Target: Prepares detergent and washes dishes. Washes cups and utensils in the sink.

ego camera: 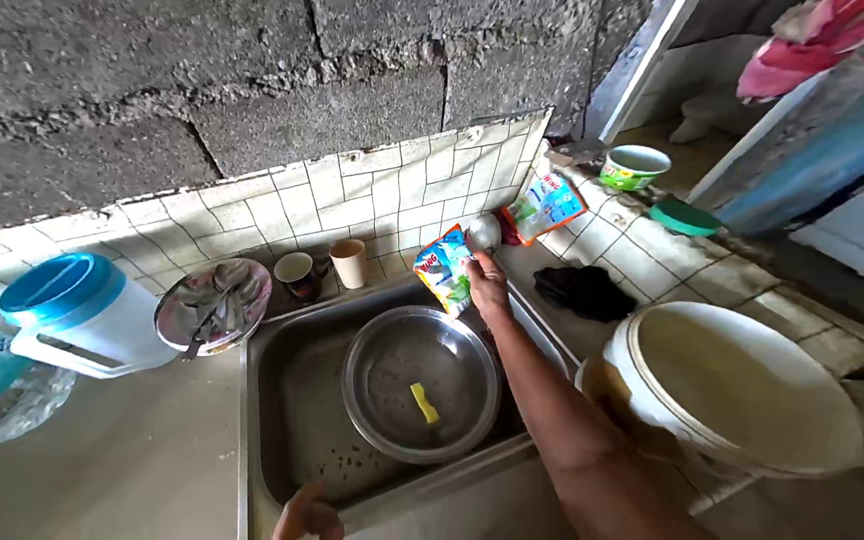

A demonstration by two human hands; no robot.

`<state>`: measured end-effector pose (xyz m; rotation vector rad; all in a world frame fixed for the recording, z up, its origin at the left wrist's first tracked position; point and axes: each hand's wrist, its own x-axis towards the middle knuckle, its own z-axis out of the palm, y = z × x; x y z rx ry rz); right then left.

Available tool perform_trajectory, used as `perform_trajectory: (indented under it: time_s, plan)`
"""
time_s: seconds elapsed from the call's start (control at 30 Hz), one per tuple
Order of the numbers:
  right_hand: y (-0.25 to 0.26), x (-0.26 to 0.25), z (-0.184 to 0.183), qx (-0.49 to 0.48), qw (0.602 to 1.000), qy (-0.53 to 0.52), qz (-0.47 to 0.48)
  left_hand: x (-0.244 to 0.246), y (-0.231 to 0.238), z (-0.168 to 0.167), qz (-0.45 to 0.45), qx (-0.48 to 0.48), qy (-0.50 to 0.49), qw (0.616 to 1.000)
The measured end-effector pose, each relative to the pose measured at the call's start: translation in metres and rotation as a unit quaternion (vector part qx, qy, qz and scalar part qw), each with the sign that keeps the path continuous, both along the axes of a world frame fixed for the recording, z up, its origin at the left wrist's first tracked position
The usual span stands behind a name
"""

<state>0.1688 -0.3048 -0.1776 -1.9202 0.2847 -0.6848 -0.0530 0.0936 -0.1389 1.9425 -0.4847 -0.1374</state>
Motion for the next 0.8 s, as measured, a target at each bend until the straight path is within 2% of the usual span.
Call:
perform_trajectory:
  time_s: [0.13, 0.23, 0.3, 0.5, 0.8]
  plan:
    - [0.003, -0.057, 0.007, -0.15, 0.988, 0.002, 0.031, -0.013, 0.006, -0.016, 0.051, 0.029, -0.008, 0.998]
    - [-0.004, -0.08, -0.002, -0.278, 0.958, -0.036, 0.067, -0.024, 0.012, -0.023, 0.075, 0.031, -0.009, 0.997]
    - [-0.005, -0.09, -0.003, -0.329, 0.94, -0.042, 0.077, -0.03, 0.015, -0.026, 0.087, 0.032, 0.001, 0.996]
    - [-0.003, -0.109, 0.005, -0.405, 0.91, -0.025, 0.089, -0.04, 0.021, -0.033, 0.112, 0.017, -0.007, 0.994]
    - [0.004, -0.113, 0.013, -0.448, 0.89, -0.056, 0.07, -0.043, 0.028, -0.035, 0.13, 0.021, 0.0, 0.991]
